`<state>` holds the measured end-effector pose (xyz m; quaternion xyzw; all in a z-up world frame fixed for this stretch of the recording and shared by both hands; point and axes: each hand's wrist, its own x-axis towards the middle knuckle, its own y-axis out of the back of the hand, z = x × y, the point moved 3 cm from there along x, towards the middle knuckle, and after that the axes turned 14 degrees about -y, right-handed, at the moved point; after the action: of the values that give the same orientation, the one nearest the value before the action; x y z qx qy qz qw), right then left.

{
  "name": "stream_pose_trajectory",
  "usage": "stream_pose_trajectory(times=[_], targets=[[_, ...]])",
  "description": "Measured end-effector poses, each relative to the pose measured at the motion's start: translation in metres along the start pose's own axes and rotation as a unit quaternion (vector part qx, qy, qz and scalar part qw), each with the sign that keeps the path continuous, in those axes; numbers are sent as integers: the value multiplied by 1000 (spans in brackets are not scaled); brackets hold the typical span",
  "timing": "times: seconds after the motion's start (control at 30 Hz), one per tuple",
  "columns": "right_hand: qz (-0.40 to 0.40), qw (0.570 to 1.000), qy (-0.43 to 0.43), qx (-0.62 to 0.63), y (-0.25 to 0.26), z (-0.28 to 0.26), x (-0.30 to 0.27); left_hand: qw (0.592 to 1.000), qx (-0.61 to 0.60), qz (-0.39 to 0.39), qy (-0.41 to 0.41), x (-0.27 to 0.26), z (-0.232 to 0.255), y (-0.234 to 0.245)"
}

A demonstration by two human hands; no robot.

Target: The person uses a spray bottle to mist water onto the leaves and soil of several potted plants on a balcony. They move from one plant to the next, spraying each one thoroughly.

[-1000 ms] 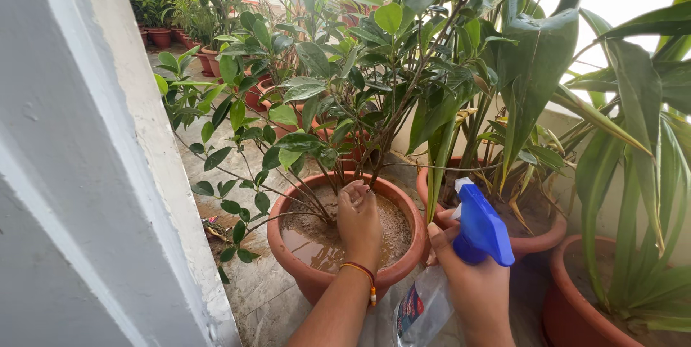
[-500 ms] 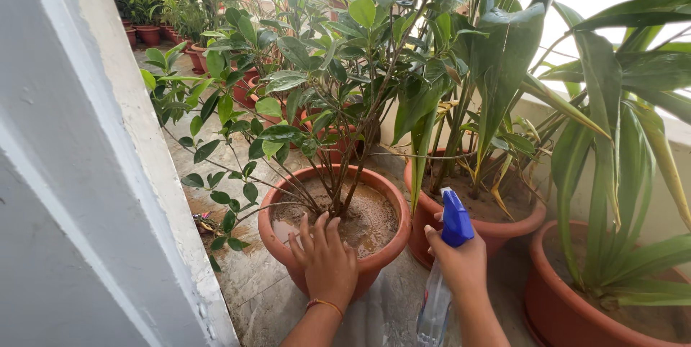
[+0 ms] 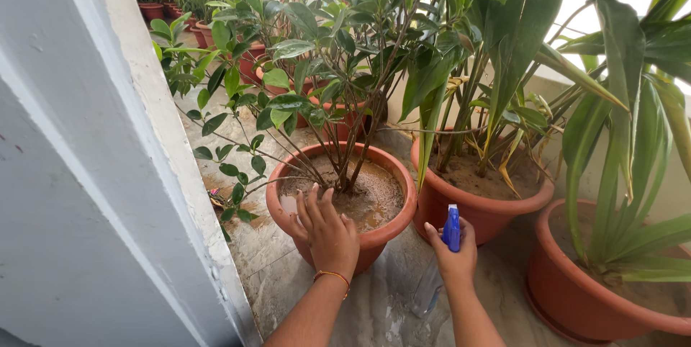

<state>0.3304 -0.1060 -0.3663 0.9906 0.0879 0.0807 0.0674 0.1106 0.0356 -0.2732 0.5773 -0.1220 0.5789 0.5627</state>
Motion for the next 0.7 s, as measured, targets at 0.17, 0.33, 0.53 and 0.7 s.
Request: stream_pose_trajectory(times=[0.17,0.33,0.53,0.7], targets=[[54,994,67,-69,12,-50,-23,988,5,-19,155,-19,-24,-10],[187,914,315,-174,31,-108,-51,942,-55,70,323,-26,-38,-34],[-70,985,131,-92,-18,-99,-59,809,-143,5,571,-18,-37,-52],[-173,972,-158,-10,-70,-55,-39,783,-209,-40,584,-10,-25,-33]])
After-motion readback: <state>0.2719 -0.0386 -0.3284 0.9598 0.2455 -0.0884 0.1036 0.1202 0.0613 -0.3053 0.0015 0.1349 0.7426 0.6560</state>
